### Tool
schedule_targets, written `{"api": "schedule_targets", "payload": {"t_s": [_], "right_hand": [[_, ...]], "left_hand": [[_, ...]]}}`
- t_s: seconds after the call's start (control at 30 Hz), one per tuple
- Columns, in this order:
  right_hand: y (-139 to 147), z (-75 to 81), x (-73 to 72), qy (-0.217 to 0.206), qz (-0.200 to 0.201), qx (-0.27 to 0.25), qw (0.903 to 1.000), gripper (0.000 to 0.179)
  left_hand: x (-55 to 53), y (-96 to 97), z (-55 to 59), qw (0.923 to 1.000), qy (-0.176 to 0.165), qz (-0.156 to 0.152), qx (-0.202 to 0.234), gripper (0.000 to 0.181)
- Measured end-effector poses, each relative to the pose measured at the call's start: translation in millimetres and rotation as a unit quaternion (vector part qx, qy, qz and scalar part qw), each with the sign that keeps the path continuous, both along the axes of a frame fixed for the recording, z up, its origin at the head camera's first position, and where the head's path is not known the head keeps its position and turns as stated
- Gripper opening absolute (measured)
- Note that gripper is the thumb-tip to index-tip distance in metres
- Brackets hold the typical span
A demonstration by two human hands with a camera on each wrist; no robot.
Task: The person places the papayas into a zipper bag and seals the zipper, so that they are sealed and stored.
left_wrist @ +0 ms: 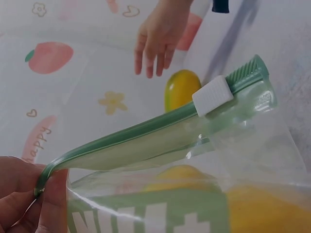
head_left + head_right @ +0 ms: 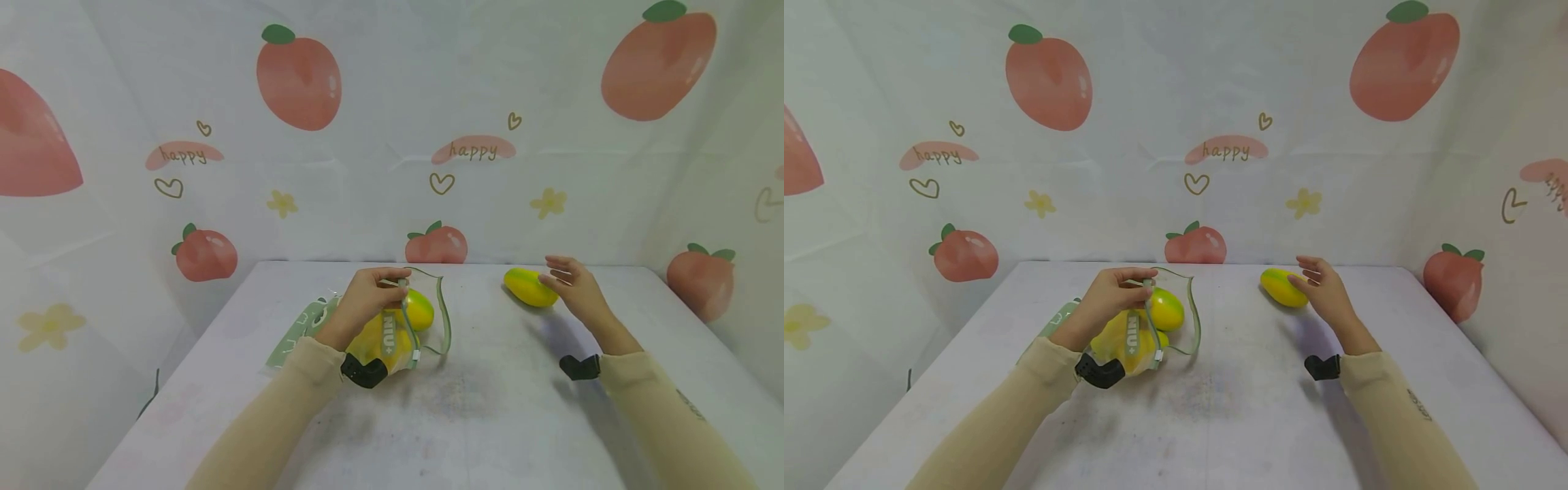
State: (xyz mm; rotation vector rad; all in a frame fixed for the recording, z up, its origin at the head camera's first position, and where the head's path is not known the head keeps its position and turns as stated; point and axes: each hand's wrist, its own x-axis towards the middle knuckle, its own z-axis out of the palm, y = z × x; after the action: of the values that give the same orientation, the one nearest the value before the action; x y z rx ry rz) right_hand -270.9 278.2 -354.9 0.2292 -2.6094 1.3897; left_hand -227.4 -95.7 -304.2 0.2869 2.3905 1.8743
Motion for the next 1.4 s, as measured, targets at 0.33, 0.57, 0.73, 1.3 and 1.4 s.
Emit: {"api": "schedule_targets", "payload": {"t_s": [0.33,0.57,0.73,1.3,1.4], "right_hand": [[9,-20.1,-19.2,-0.063,-0.003,0.034,0.9975,0.071],[8,-28.6,-27.5,-0.116,-0.014,0.055,0.9917,0.083],[5,-28.5,-28.7,-0.120,-0.011,0.069,0.9903,0.087],[2,-32.0,-34.3,-0.156,-0.024,0.076,0.9845,0.084],[2,-32.8,-34.4,-0.159,-0.027,0.077,0.9839,0.085]], "left_hand": [[1.1,1.0,1.5,0.9999,-0.009,-0.001,-0.006,0.035],[2.6,0.6,1.9,0.9999,-0.009,-0.004,-0.004,0.035],[2.8,0.2,1.9,0.9999,-0.009,-0.004,-0.004,0.034],[1.8,1.5,1.9,0.9999,-0.015,0.002,-0.003,0.034],[2.8,1.7,2.8,0.9999,-0.014,0.002,-0.003,0.034]]}}
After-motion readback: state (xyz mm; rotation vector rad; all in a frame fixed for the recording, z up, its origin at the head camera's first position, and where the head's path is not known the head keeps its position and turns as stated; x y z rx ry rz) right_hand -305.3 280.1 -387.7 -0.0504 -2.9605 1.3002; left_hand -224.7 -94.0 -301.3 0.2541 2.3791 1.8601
